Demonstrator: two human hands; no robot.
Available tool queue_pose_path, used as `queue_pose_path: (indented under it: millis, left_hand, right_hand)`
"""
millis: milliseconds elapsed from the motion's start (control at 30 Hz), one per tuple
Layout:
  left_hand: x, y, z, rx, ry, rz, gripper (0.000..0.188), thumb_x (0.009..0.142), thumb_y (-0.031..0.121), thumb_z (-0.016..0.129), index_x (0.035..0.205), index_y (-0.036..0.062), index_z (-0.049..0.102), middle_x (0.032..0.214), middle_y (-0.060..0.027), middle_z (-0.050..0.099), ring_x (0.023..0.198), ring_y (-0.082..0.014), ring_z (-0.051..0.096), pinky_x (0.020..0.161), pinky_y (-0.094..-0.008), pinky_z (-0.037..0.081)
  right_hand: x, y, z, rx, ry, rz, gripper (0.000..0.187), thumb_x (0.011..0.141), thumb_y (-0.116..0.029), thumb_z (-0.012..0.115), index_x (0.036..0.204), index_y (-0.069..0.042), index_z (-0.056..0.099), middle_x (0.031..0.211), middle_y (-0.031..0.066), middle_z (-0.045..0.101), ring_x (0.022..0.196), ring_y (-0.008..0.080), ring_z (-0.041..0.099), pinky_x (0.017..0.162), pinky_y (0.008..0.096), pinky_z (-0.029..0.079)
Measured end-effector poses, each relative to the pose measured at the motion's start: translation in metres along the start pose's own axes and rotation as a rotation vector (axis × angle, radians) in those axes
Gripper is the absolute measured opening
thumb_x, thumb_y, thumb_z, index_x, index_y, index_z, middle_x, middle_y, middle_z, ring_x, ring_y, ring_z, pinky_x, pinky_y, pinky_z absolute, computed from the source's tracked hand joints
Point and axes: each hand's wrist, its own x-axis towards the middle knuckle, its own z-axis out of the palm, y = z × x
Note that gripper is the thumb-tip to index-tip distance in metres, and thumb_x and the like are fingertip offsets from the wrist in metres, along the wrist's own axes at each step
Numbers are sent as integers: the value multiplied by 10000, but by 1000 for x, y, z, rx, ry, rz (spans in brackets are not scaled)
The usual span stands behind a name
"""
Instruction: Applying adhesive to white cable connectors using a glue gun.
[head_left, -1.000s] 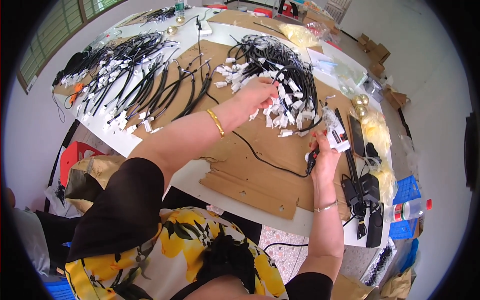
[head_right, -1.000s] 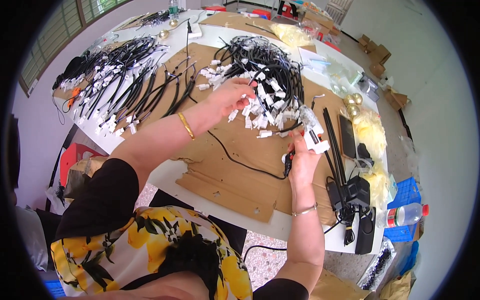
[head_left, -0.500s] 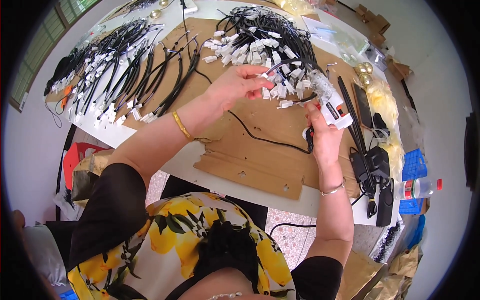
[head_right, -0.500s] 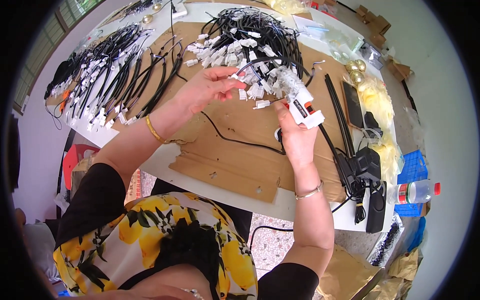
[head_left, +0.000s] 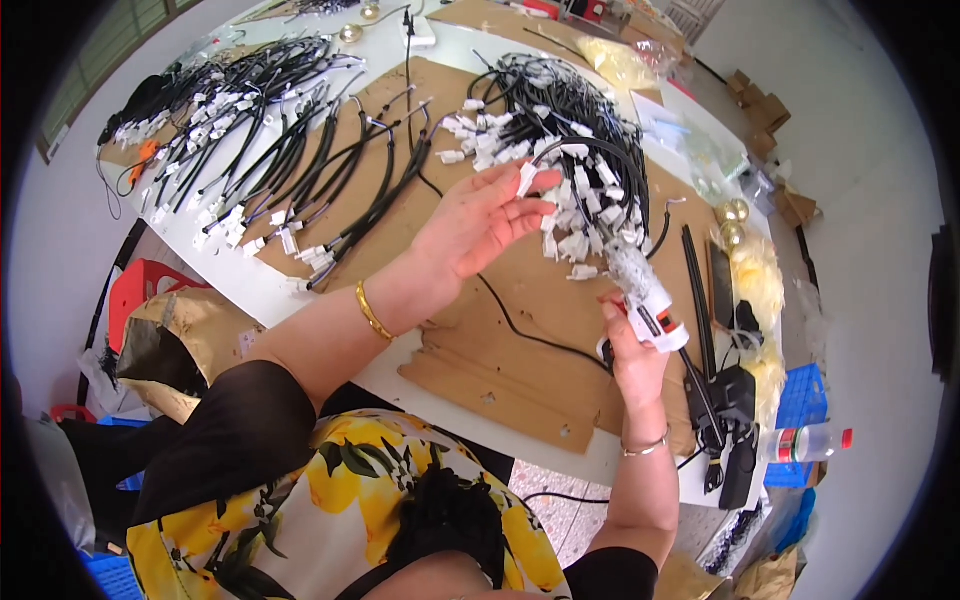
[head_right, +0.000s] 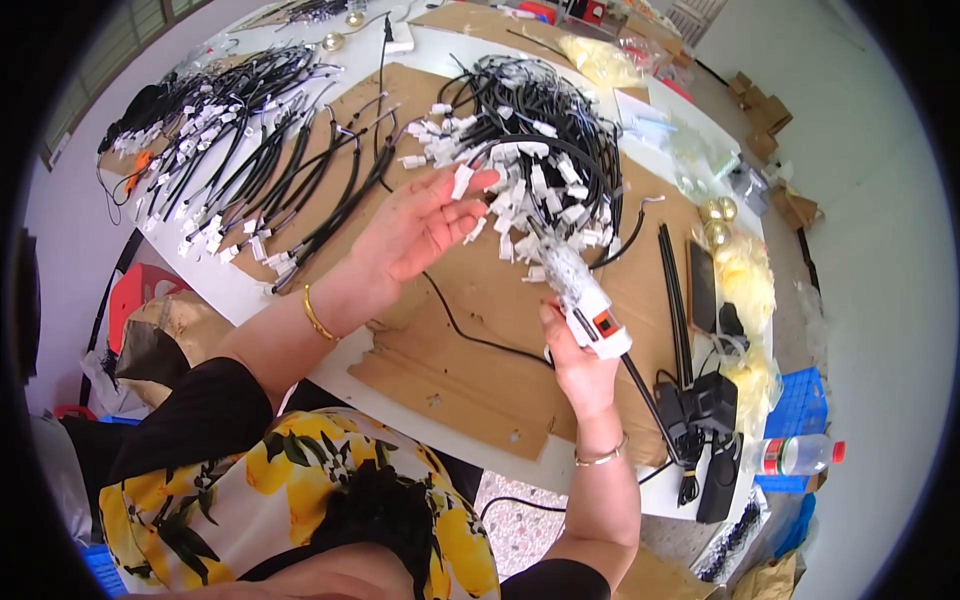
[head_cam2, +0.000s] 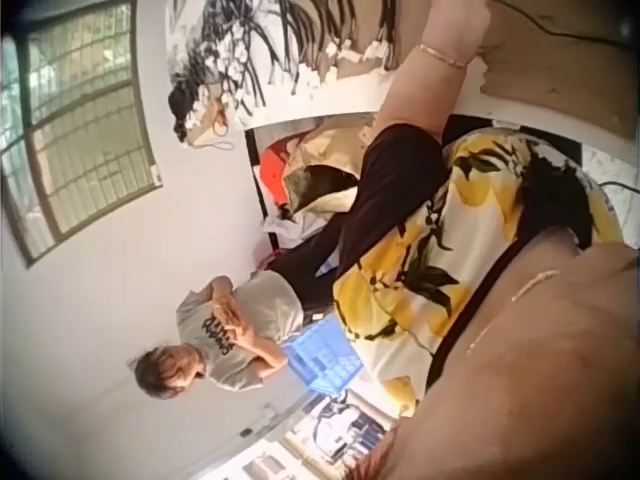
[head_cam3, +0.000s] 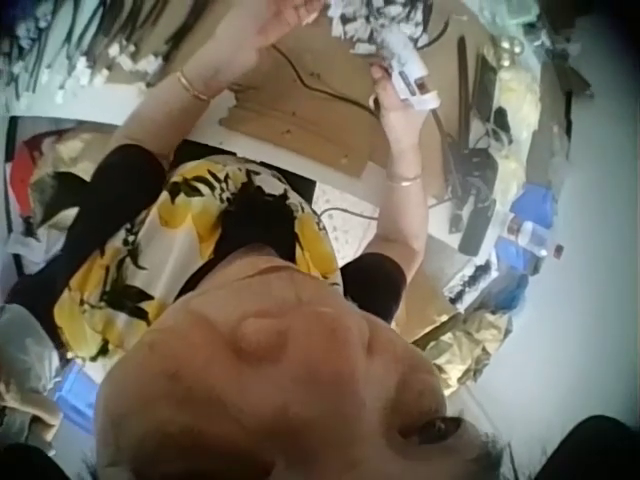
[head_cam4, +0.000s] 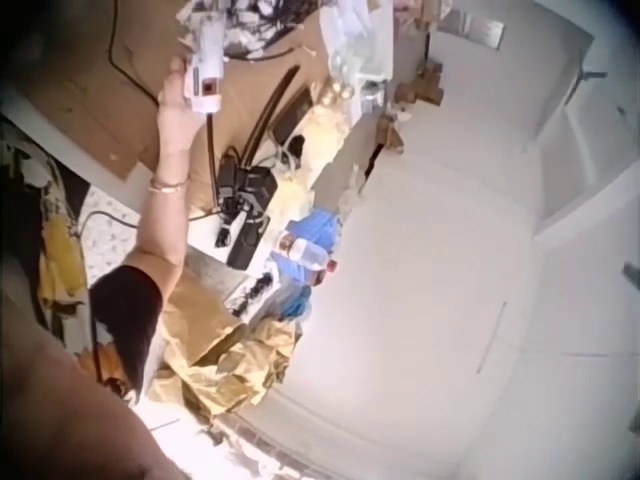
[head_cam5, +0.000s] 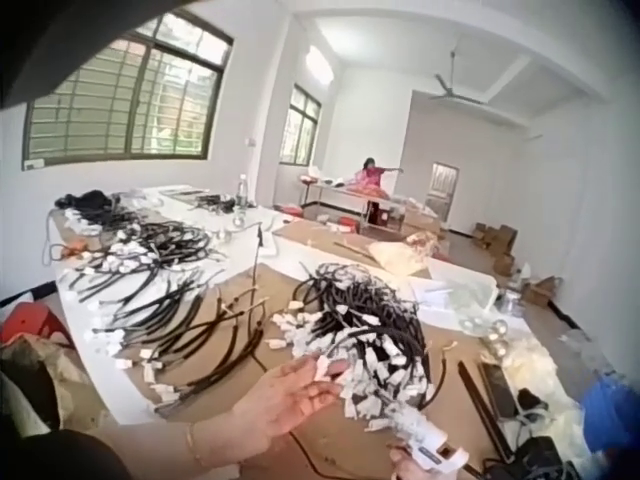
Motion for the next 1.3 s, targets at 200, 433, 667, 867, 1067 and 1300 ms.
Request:
queue_pose_path:
  millis: [200,433,667,867,1067,1300]
  left_hand:
    - [-12,-11,1,164,183,-171,245,889,242,459,1025,38,446,998,-122,591,699,-132,576,619,-228,450]
    - [-11,-8,0,350,76,-200,186,868,188,504,983,42,490,901,-86,613,464,-66,440,493,-192,379]
    - [-16,-11,3,439,24,-192,205,824,119,560,1011,36,571,848,-15,607,616,-59,511,542,-183,396]
    - [-17,0,-1,599,68,-131,231,823,118,562,1038,34,567,868,-23,620,612,-55,498,554,-180,401]
    - [-21,-3,-17,582,101,-131,222,835,94,532,1045,26,554,944,-60,616,623,-68,514,585,-197,430]
    - [-27,-1,-20,493,33,-160,239,834,52,499,1066,20,544,999,-69,595,680,-90,544,647,-218,457]
  right_hand:
    - [3,3,-3,58,-21,-31,123,746,-89,626,847,-24,600,727,-23,562,643,37,490,577,188,402]
    - [3,1,1,42,12,-48,114,739,-118,597,811,-32,575,654,-31,510,567,34,436,514,181,342]
    - [4,1,0,65,30,-56,111,742,-116,601,815,-34,586,643,-30,514,569,35,447,513,181,346]
    - [5,3,-1,44,19,-64,122,747,-118,599,827,-25,591,644,-27,518,565,37,454,509,184,351]
    - [5,4,0,45,12,-68,115,746,-113,601,817,-25,585,643,-25,519,564,37,453,509,185,352]
    - [5,6,0,33,-11,-53,112,743,-108,605,819,-33,572,736,-10,560,586,39,460,522,188,361]
